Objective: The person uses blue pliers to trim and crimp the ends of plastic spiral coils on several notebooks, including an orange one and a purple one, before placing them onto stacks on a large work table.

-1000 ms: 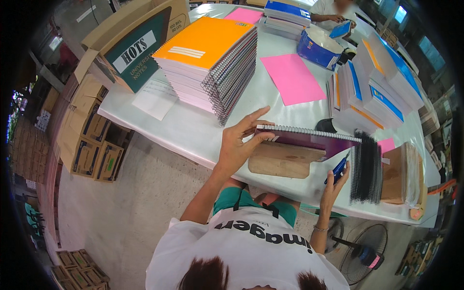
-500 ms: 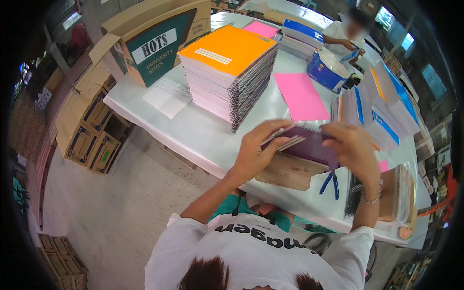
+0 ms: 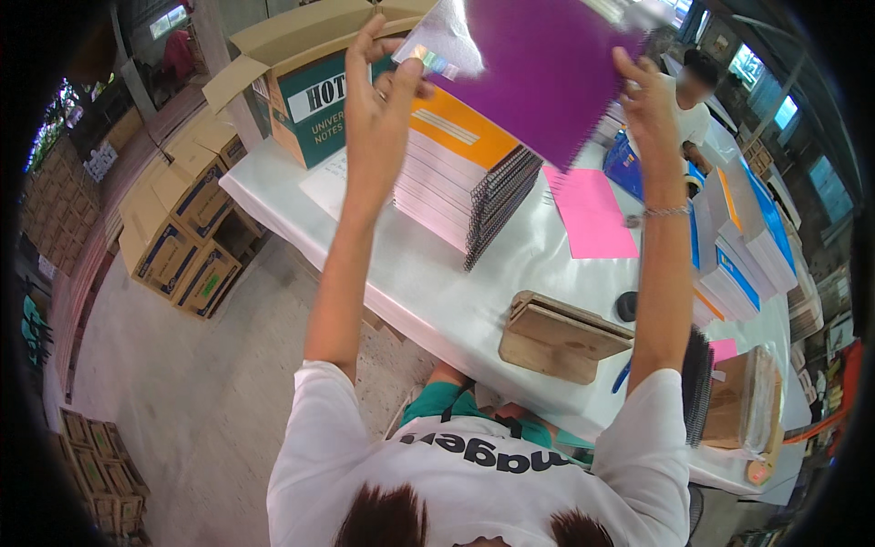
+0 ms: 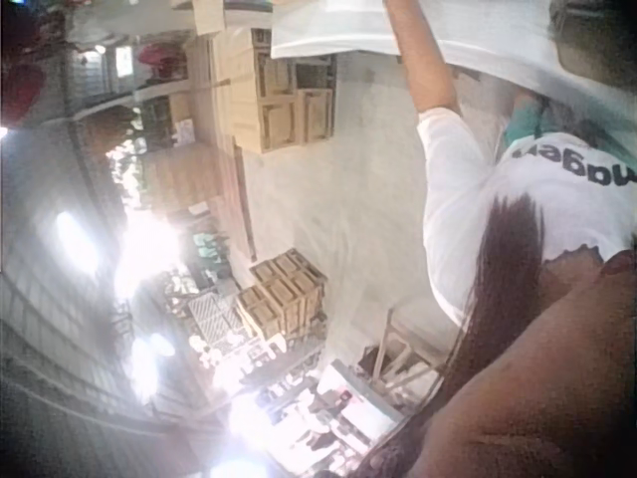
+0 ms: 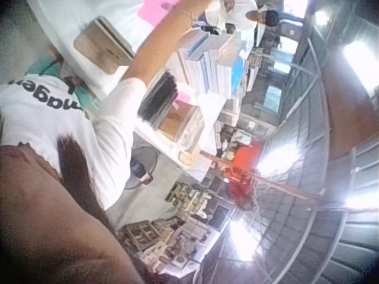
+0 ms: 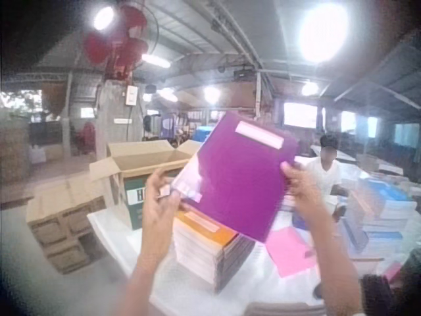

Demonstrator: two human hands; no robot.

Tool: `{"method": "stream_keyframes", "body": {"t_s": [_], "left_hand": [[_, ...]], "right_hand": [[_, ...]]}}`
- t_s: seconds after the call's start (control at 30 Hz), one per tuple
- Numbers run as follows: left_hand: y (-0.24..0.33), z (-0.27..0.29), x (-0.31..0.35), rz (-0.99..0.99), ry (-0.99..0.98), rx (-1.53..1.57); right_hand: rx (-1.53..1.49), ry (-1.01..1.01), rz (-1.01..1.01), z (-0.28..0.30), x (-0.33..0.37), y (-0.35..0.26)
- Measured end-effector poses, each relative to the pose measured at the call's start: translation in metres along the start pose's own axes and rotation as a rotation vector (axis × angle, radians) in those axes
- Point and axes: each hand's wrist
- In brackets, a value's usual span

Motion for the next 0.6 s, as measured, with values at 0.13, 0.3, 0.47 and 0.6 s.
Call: {"method": "stream_keyframes", "body": {"t_s": [0.13,0.3,0.47,0.6], "left_hand": [[-0.045,0.009,-0.038,0.026,-0.042,-0.048],[-0.135,0.055,-0.008,0.271,-0.142,-0.338],[-0.161,0.053,0.014,0.146,-0.108,-0.47],[-0.17,0.048,0.014,0.272,-0.172,-0.342]], "right_hand": [[-0.136,0.047,-0.144,-0.022,-0.038,0.071],[0.163,0.003,-0.419,-0.027,-0.021,0.134],[0.219,0.123,-0.396,-0.035,-0.012,0.119],[0.308,0.172,-0.454,-0.03,-0.023,0.12]]}}
Point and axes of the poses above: each hand's wrist, its own x-axis away from the middle knuckle, its own z-axis out of the back of the hand, y = z × x, and after that the axes turned 9 degrees about -z, right-handed
